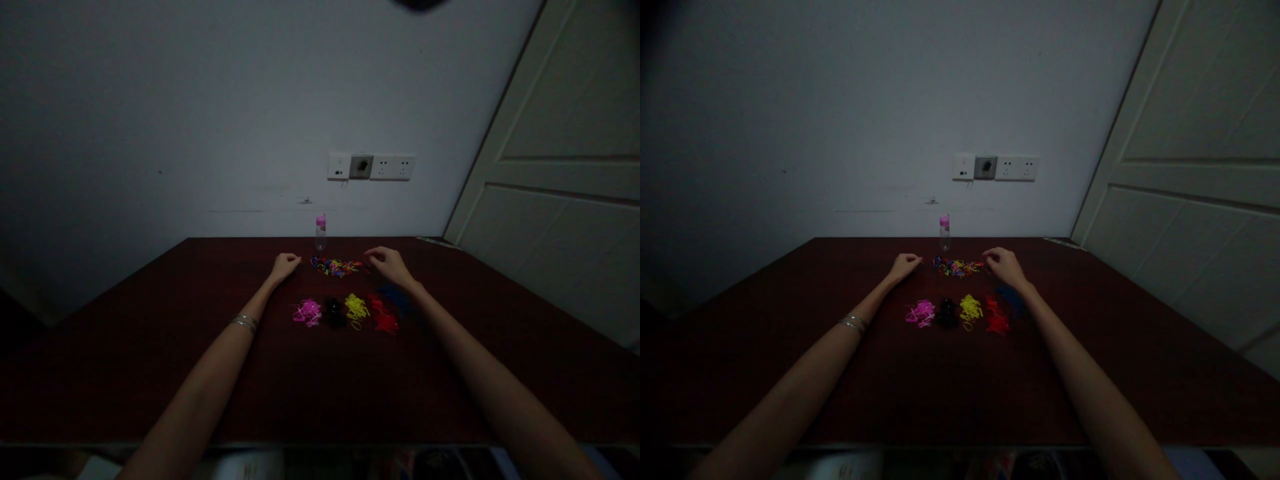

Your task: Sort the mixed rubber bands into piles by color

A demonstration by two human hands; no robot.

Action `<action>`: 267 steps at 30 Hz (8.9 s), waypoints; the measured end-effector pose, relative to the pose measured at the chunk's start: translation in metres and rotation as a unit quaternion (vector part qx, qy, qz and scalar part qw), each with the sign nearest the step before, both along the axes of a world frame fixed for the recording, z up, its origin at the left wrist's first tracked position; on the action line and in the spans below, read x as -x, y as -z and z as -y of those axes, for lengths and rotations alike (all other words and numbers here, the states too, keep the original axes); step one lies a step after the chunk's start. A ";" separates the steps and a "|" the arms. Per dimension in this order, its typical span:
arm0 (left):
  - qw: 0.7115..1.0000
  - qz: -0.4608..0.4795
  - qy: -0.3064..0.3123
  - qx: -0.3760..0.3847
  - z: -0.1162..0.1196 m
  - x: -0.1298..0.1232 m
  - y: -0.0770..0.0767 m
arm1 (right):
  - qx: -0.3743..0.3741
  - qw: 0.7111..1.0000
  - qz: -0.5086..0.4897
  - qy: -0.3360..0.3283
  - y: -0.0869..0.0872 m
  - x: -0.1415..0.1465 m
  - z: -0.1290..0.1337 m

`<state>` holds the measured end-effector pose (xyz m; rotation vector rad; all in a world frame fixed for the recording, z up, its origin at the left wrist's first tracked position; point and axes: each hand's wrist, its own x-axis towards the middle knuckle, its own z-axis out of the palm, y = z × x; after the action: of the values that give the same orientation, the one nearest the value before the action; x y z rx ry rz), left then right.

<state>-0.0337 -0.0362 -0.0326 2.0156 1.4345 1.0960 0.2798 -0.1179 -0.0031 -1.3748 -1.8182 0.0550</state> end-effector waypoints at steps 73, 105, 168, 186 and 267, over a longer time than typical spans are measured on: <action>0.999 0.015 0.033 -0.006 0.002 -0.021 -0.018 | 0.092 0.990 0.004 0.104 0.057 -0.058 -0.018; 0.997 0.063 0.000 0.050 -0.001 -0.002 0.006 | 0.063 0.996 0.046 0.034 0.028 -0.026 -0.017; 0.968 -0.241 0.068 -0.033 0.031 -0.055 -0.005 | 0.207 0.948 -0.239 0.041 0.042 -0.056 -0.009; 0.986 -0.123 0.103 -0.034 0.022 -0.052 -0.014 | 0.209 0.953 -0.216 0.037 0.044 -0.057 -0.009; 0.953 -0.045 0.220 0.205 0.013 -0.035 -0.011 | 0.332 0.904 0.178 -0.204 -0.039 0.029 0.047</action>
<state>0.0011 -0.0492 -0.0214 1.9571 1.0632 0.4761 0.2512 -0.1645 0.0357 -1.4793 -2.5202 0.7504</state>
